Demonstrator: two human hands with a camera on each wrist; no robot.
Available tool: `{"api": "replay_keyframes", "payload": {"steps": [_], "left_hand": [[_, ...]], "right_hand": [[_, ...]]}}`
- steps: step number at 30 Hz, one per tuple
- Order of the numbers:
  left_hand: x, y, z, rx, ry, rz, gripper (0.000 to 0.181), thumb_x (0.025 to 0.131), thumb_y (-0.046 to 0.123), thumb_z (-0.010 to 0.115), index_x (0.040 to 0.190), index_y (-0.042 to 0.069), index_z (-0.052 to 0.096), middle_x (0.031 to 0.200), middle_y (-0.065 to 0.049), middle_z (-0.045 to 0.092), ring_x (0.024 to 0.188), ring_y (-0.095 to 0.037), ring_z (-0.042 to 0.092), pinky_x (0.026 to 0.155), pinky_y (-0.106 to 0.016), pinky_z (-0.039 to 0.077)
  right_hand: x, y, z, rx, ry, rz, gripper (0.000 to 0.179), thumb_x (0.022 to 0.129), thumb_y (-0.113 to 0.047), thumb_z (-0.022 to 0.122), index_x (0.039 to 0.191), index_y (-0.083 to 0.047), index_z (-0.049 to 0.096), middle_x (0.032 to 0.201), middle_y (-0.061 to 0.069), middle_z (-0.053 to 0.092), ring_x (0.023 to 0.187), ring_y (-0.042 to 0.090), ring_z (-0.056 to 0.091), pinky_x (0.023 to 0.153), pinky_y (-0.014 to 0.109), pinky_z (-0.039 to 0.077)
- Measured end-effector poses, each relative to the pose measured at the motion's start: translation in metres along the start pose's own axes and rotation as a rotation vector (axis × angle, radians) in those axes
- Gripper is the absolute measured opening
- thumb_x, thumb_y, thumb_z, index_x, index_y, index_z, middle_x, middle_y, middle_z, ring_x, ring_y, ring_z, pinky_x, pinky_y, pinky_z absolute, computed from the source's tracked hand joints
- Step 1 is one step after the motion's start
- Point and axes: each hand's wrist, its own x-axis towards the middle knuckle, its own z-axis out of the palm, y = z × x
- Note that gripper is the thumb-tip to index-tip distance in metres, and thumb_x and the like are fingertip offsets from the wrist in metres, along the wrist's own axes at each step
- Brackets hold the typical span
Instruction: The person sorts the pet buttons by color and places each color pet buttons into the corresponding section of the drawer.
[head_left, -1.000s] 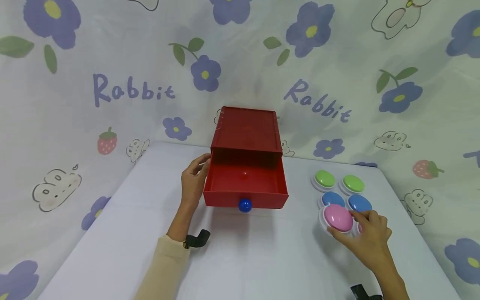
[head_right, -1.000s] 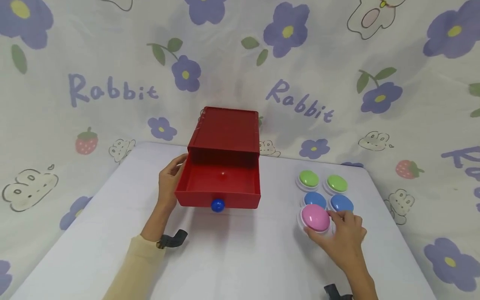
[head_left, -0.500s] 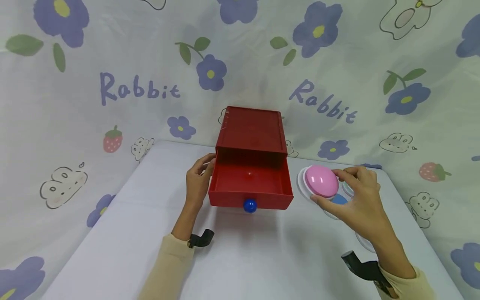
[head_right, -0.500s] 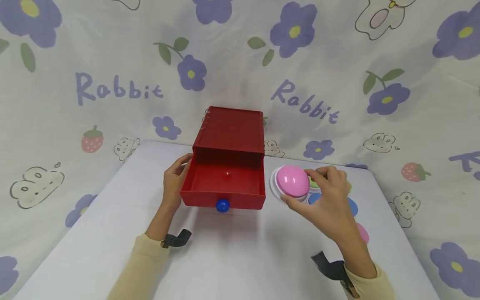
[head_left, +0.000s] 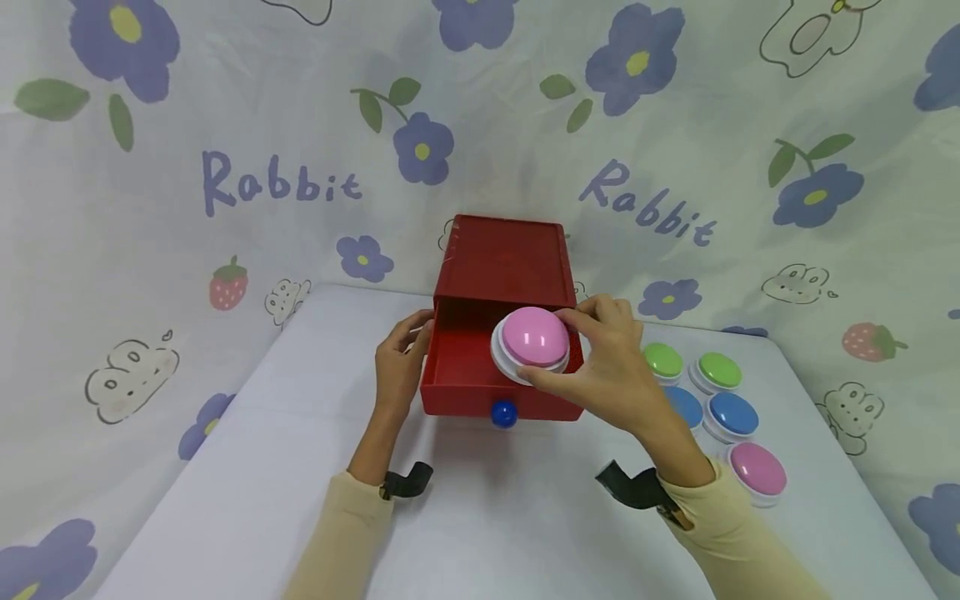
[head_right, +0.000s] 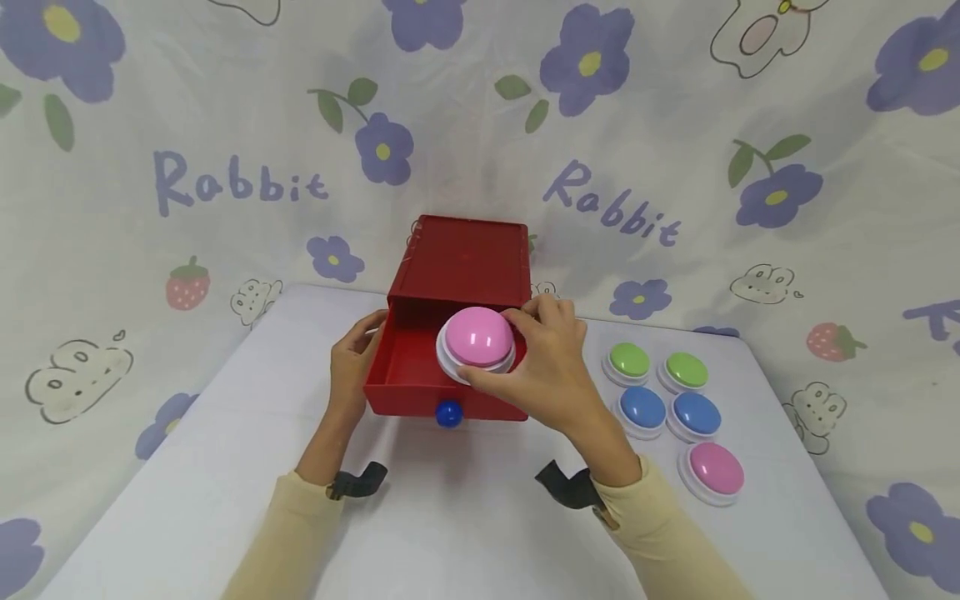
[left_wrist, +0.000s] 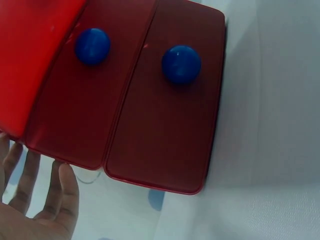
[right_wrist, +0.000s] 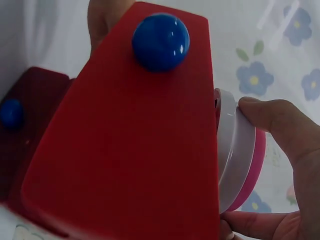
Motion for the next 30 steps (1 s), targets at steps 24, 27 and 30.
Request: {"api": "replay_keyframes", "payload": {"steps": [24,27,30], "left_hand": [[-0.002,0.003,0.004,0.053,0.021,0.005,0.036,0.102,0.023,0.06,0.132,0.005,0.063,0.128,-0.011,0.064,0.108,-0.022,0.063,0.094,-0.034,0.055],[-0.001,0.002,0.003,0.049,0.019,0.009,0.035,0.102,0.023,0.06,0.132,0.004,0.064,0.127,-0.011,0.064,0.108,-0.022,0.063,0.093,-0.031,0.055],[-0.001,0.001,0.001,0.055,0.022,0.011,0.035,0.102,0.023,0.06,0.132,0.005,0.064,0.128,-0.01,0.064,0.109,-0.022,0.063,0.092,-0.028,0.055]], "right_hand": [[0.005,-0.021,0.025,-0.094,-0.037,-0.068,0.071,0.073,-0.037,0.09,0.13,-0.004,0.065,0.117,0.011,0.051,0.119,0.027,0.04,0.089,0.048,0.037],[-0.007,-0.007,0.014,-0.078,0.017,-0.056,0.065,0.074,-0.029,0.09,0.128,-0.005,0.066,0.118,0.011,0.052,0.12,0.028,0.04,0.089,0.049,0.042],[-0.021,0.012,0.007,-0.086,0.059,-0.023,0.06,0.075,-0.022,0.09,0.127,-0.005,0.067,0.116,0.012,0.053,0.12,0.029,0.041,0.089,0.052,0.043]]}}
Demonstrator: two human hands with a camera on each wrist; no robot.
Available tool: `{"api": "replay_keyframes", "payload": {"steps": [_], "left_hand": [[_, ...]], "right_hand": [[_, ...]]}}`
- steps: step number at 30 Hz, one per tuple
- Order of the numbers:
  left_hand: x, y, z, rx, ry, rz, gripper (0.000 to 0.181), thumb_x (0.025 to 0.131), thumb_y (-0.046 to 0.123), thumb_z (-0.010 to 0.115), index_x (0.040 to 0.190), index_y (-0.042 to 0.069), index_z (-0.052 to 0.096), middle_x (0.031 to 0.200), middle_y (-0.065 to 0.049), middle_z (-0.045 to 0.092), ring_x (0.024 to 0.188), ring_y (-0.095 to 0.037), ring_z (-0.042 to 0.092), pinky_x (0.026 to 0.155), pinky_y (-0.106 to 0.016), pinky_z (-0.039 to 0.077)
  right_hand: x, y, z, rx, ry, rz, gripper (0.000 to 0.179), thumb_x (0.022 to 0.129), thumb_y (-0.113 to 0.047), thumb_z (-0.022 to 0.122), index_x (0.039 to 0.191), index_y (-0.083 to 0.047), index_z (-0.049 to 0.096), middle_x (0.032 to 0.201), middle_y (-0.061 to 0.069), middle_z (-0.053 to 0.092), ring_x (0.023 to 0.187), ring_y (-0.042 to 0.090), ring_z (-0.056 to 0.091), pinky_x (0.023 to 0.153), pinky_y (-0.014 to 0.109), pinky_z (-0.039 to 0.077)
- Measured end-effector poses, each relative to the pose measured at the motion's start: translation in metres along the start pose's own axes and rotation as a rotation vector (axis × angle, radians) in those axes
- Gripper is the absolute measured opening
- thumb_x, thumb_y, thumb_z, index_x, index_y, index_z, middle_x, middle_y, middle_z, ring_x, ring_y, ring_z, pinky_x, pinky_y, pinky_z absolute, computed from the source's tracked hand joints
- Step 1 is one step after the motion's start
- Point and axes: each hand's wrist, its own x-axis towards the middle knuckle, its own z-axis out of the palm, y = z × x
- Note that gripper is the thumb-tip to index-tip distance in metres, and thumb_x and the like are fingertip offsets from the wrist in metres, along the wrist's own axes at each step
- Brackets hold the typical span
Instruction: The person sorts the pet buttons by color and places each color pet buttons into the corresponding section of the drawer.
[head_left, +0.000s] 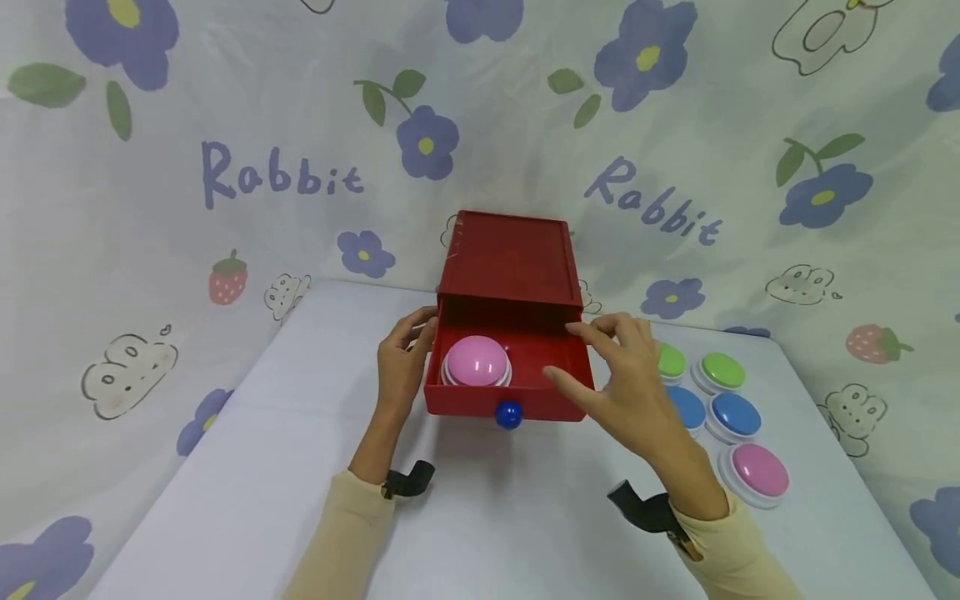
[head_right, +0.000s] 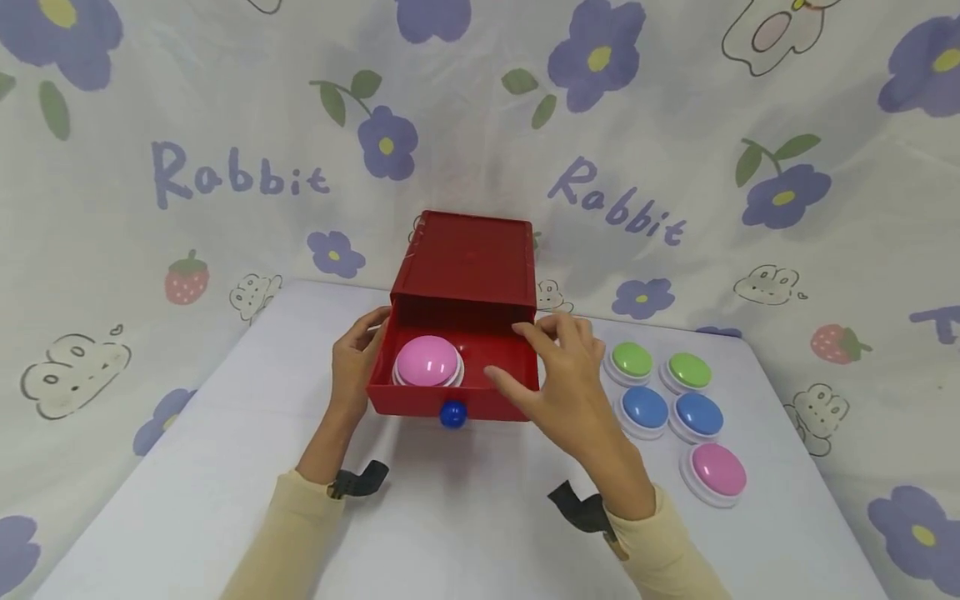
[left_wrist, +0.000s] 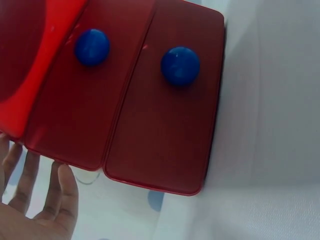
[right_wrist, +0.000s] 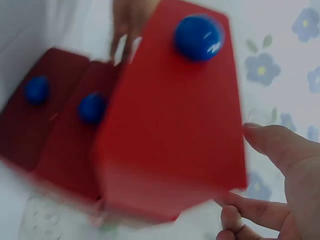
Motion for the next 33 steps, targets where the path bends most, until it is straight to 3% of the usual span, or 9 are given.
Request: {"api": "replay_keyframes", "payload": {"steps": [8,15,22,27,33], "left_hand": [[-0.001,0.0,0.001,0.017,-0.001,0.006,0.035,0.102,0.024,0.06,0.132,0.007,0.064,0.129,-0.009,0.064,0.11,-0.022,0.063,0.097,-0.038,0.054],[-0.001,0.0,0.002,0.017,0.0,0.008,0.036,0.102,0.023,0.06,0.134,0.006,0.063,0.13,-0.011,0.063,0.111,-0.022,0.062,0.099,-0.042,0.052],[-0.004,-0.002,0.002,0.02,-0.009,-0.011,0.037,0.103,0.024,0.059,0.136,0.007,0.062,0.132,-0.01,0.063,0.113,-0.023,0.061,0.096,-0.033,0.053],[-0.004,-0.01,0.003,0.026,-0.008,-0.01,0.04,0.102,0.027,0.059,0.138,0.009,0.061,0.133,-0.01,0.062,0.114,-0.025,0.06,0.092,-0.027,0.054],[-0.001,-0.009,0.005,0.022,0.003,-0.002,0.042,0.102,0.029,0.058,0.139,0.008,0.059,0.134,-0.009,0.061,0.117,-0.027,0.059,0.092,-0.03,0.055]], "right_hand": [[-0.047,0.06,-0.014,-0.056,0.103,0.07,0.046,0.078,-0.014,0.086,0.119,-0.002,0.07,0.108,0.013,0.055,0.109,0.032,0.046,0.08,0.049,0.041],[-0.087,0.112,-0.026,-0.101,0.114,0.148,0.045,0.073,-0.01,0.086,0.113,0.003,0.07,0.105,0.02,0.049,0.103,0.042,0.042,0.078,0.054,0.03],[-0.127,0.152,-0.038,-0.196,0.027,0.372,0.055,0.082,-0.027,0.082,0.123,0.005,0.064,0.112,0.025,0.046,0.109,0.048,0.036,0.08,0.061,0.025],[-0.147,0.177,-0.046,-0.252,-0.028,0.473,0.066,0.084,-0.038,0.08,0.127,0.009,0.06,0.116,0.031,0.043,0.111,0.051,0.033,0.08,0.064,0.025],[-0.162,0.2,-0.055,-0.316,-0.089,0.604,0.084,0.083,-0.049,0.078,0.131,0.014,0.051,0.118,0.035,0.038,0.114,0.054,0.028,0.081,0.067,0.025]]}}
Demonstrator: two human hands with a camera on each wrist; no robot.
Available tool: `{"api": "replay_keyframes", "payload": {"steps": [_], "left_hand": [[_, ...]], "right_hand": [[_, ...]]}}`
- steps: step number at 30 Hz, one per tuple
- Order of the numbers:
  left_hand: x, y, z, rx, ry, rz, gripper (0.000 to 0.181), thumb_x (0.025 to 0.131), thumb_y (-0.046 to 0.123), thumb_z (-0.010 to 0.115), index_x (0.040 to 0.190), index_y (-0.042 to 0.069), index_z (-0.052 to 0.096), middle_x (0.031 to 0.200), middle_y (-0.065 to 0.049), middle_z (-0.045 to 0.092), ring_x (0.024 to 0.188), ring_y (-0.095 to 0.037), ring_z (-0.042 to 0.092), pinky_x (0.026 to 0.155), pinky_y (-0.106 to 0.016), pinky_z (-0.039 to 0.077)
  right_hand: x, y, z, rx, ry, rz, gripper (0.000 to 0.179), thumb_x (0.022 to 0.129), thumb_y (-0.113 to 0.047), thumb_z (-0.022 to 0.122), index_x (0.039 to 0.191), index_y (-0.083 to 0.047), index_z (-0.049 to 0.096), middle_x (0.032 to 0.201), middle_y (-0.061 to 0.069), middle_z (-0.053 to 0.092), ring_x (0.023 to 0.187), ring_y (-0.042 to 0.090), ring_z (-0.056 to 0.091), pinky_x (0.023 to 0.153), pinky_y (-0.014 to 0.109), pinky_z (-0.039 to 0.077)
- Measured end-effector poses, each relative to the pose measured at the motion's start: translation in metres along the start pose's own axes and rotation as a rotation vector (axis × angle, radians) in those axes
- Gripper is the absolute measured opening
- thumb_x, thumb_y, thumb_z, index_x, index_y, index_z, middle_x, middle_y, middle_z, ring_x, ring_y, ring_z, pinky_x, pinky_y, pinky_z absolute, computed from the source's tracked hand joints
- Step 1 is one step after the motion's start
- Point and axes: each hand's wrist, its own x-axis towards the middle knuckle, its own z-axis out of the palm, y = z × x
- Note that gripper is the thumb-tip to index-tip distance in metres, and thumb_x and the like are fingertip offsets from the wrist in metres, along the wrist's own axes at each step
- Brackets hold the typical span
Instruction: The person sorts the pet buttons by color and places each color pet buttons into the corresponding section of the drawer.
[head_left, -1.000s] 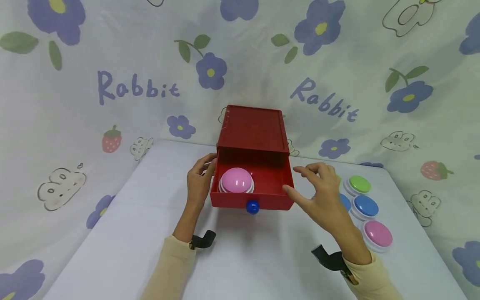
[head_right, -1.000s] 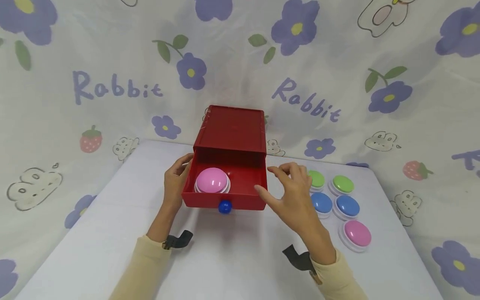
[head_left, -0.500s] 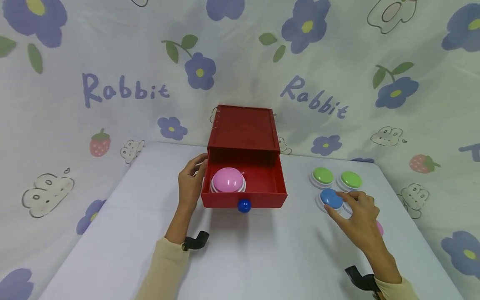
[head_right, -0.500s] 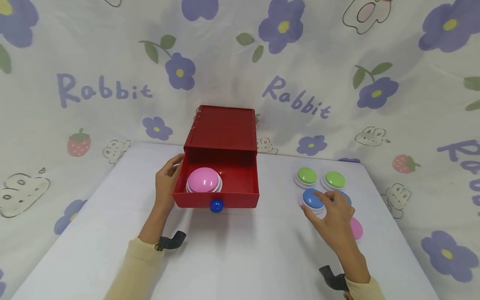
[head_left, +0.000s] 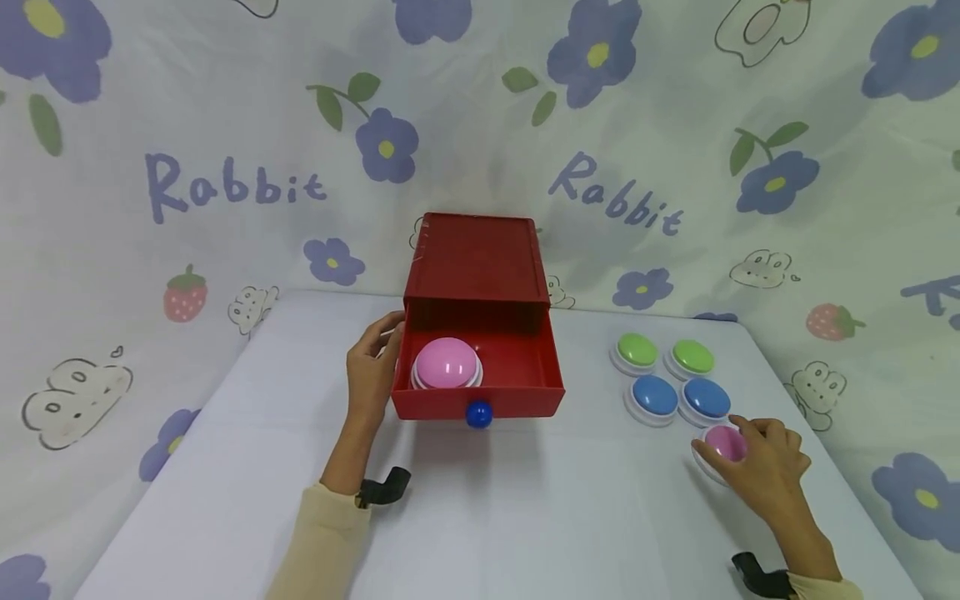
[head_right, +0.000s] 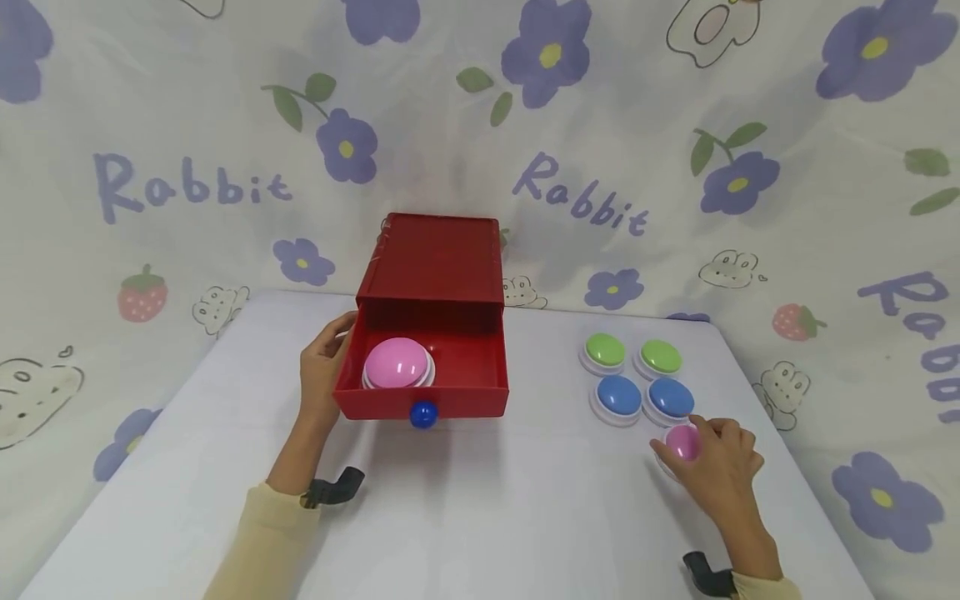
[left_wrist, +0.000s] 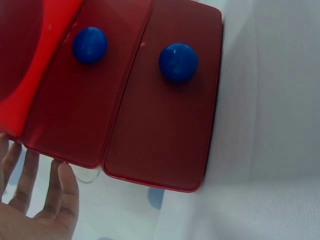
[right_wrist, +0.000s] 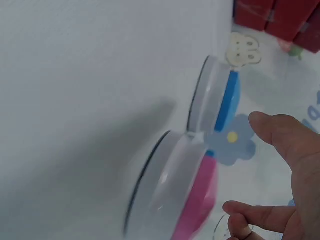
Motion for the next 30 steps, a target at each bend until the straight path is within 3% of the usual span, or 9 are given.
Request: {"api": "replay_keyframes", "payload": {"steps": [7,18,25,30], "left_hand": [[0.009,-0.027,-0.001,-0.011,0.012,-0.003,0.045,0.1,0.039,0.06,0.14,0.017,0.06,0.135,0.002,0.061,0.117,-0.018,0.059,0.091,-0.029,0.055],[0.009,-0.032,-0.003,-0.024,0.011,-0.01,0.049,0.097,0.047,0.062,0.139,0.021,0.061,0.133,0.005,0.061,0.117,-0.018,0.059,0.089,-0.033,0.057],[0.009,-0.033,-0.002,-0.054,-0.009,-0.02,0.045,0.098,0.042,0.063,0.138,0.022,0.062,0.132,0.003,0.061,0.118,-0.019,0.058,0.086,-0.026,0.057],[0.009,-0.032,-0.001,-0.063,-0.011,-0.006,0.044,0.098,0.04,0.063,0.138,0.02,0.062,0.131,0.001,0.061,0.117,-0.02,0.058,0.084,-0.024,0.057]], "right_hand": [[-0.003,0.02,0.0,-0.079,-0.039,0.056,0.089,0.08,-0.051,0.079,0.127,0.017,0.048,0.115,0.038,0.036,0.11,0.055,0.027,0.076,0.065,0.028],[-0.001,0.034,0.005,-0.086,-0.135,0.177,0.105,0.074,-0.062,0.079,0.128,0.022,0.046,0.114,0.038,0.037,0.112,0.056,0.026,0.078,0.065,0.028],[-0.008,0.025,0.001,-0.059,-0.072,0.215,0.103,0.072,-0.06,0.082,0.129,0.02,0.049,0.119,0.038,0.035,0.118,0.056,0.024,0.084,0.068,0.027],[-0.011,0.006,-0.008,-0.012,-0.007,0.122,0.098,0.072,-0.057,0.084,0.127,0.018,0.053,0.119,0.036,0.039,0.116,0.054,0.027,0.082,0.067,0.026]]}}
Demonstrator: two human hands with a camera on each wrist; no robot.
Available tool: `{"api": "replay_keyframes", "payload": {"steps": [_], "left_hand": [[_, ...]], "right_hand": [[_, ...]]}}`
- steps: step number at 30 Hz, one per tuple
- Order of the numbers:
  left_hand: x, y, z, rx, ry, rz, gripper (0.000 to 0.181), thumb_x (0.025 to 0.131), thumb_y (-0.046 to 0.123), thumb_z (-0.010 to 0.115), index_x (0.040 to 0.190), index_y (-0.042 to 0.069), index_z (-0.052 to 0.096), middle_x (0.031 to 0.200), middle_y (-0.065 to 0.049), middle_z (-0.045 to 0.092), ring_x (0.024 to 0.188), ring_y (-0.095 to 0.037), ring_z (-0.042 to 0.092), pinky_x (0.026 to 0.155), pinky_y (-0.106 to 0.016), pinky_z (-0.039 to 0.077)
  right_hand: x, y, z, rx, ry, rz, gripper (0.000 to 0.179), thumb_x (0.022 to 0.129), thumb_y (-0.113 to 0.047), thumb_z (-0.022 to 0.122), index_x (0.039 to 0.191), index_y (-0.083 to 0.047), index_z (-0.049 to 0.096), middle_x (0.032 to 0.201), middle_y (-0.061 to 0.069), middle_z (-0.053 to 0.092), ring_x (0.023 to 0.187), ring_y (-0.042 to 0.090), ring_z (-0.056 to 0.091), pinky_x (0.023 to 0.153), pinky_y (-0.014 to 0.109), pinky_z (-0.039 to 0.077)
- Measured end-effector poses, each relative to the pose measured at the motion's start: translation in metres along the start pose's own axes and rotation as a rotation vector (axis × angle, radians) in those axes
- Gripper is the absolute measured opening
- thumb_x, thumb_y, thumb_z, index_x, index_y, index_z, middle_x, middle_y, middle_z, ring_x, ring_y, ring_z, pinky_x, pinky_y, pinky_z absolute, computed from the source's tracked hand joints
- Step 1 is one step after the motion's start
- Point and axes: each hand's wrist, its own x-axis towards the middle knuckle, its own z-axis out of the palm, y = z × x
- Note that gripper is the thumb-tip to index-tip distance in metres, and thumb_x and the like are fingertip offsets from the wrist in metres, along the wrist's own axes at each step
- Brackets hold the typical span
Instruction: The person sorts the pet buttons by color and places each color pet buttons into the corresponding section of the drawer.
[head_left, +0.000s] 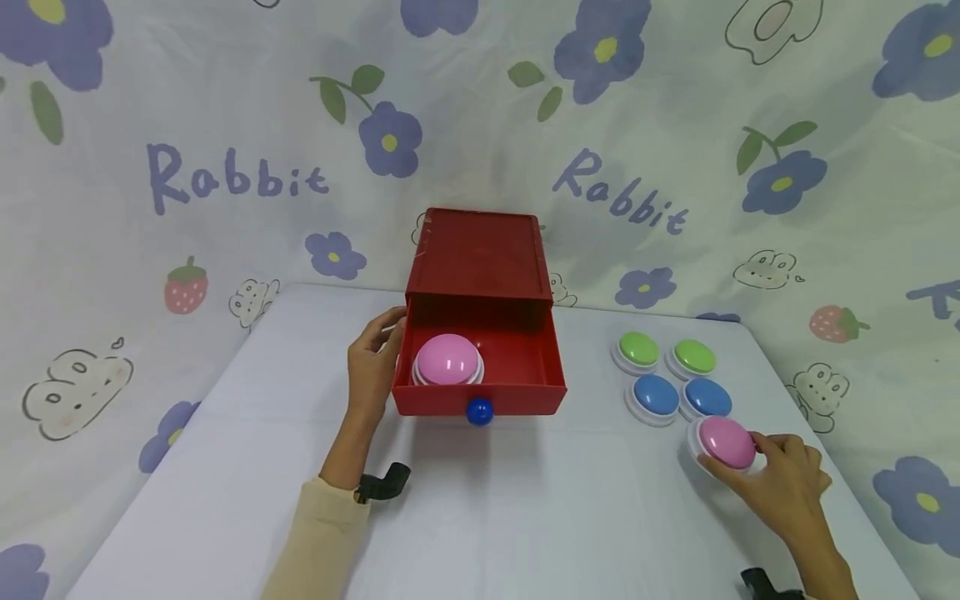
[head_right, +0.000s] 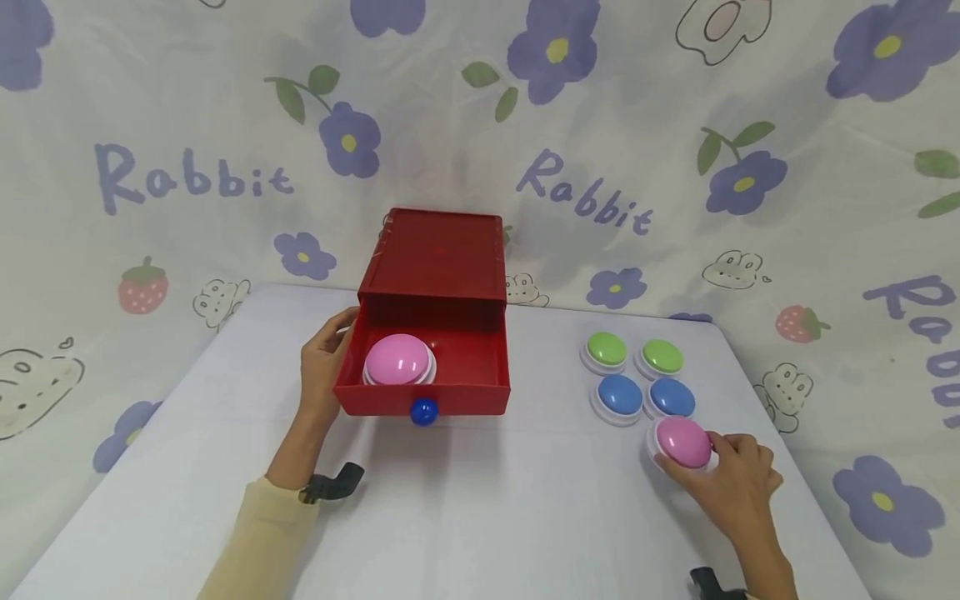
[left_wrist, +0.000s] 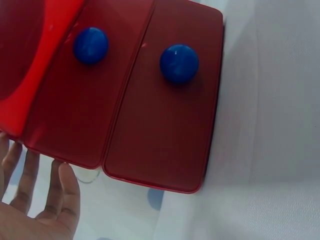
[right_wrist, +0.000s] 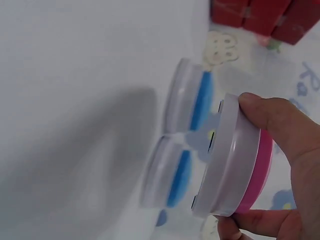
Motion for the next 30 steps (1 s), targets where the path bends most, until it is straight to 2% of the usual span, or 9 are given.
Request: {"api": "replay_keyframes", "payload": {"steps": [3,9,16,20,24,30], "left_hand": [[0.0,0.0,0.0,0.004,0.005,0.002,0.044,0.098,0.042,0.063,0.137,0.022,0.062,0.131,0.002,0.062,0.117,-0.019,0.059,0.085,-0.025,0.057],[0.0,0.0,0.0,0.002,0.01,0.003,0.044,0.097,0.044,0.063,0.137,0.025,0.063,0.132,0.003,0.061,0.117,-0.019,0.059,0.087,-0.029,0.057],[0.0,0.001,0.001,0.001,-0.001,-0.005,0.042,0.099,0.037,0.063,0.138,0.022,0.061,0.133,0.001,0.061,0.117,-0.019,0.058,0.086,-0.025,0.056],[-0.002,0.01,0.001,0.008,-0.004,-0.024,0.043,0.1,0.032,0.062,0.14,0.016,0.059,0.135,-0.003,0.06,0.119,-0.021,0.058,0.087,-0.025,0.056],[-0.008,0.027,0.001,0.022,-0.005,-0.023,0.044,0.101,0.03,0.061,0.139,0.01,0.059,0.135,-0.007,0.06,0.118,-0.022,0.059,0.089,-0.028,0.056],[-0.011,0.041,0.001,0.028,-0.008,-0.024,0.043,0.101,0.03,0.06,0.139,0.009,0.06,0.135,-0.008,0.06,0.119,-0.026,0.058,0.089,-0.028,0.056]], "right_hand": [[-0.001,-0.015,-0.009,0.037,0.028,-0.083,0.092,0.072,-0.053,0.086,0.125,0.016,0.056,0.117,0.034,0.042,0.115,0.052,0.029,0.08,0.065,0.026],[0.001,-0.049,-0.027,0.105,0.031,-0.211,0.085,0.072,-0.045,0.088,0.124,0.015,0.058,0.117,0.029,0.045,0.116,0.051,0.031,0.079,0.066,0.027],[0.003,-0.089,-0.046,0.175,0.058,-0.349,0.082,0.066,-0.038,0.094,0.123,0.012,0.061,0.116,0.025,0.047,0.116,0.048,0.033,0.083,0.069,0.024],[0.004,-0.114,-0.055,0.217,0.053,-0.399,0.081,0.066,-0.035,0.094,0.124,0.01,0.061,0.117,0.023,0.047,0.117,0.046,0.033,0.082,0.067,0.026],[0.004,-0.139,-0.062,0.25,0.05,-0.45,0.077,0.066,-0.033,0.095,0.124,0.006,0.063,0.115,0.019,0.047,0.116,0.041,0.035,0.082,0.062,0.03],[0.006,-0.174,-0.068,0.276,0.043,-0.503,0.075,0.066,-0.034,0.094,0.125,0.001,0.065,0.116,0.014,0.049,0.115,0.035,0.037,0.078,0.052,0.034]]}}
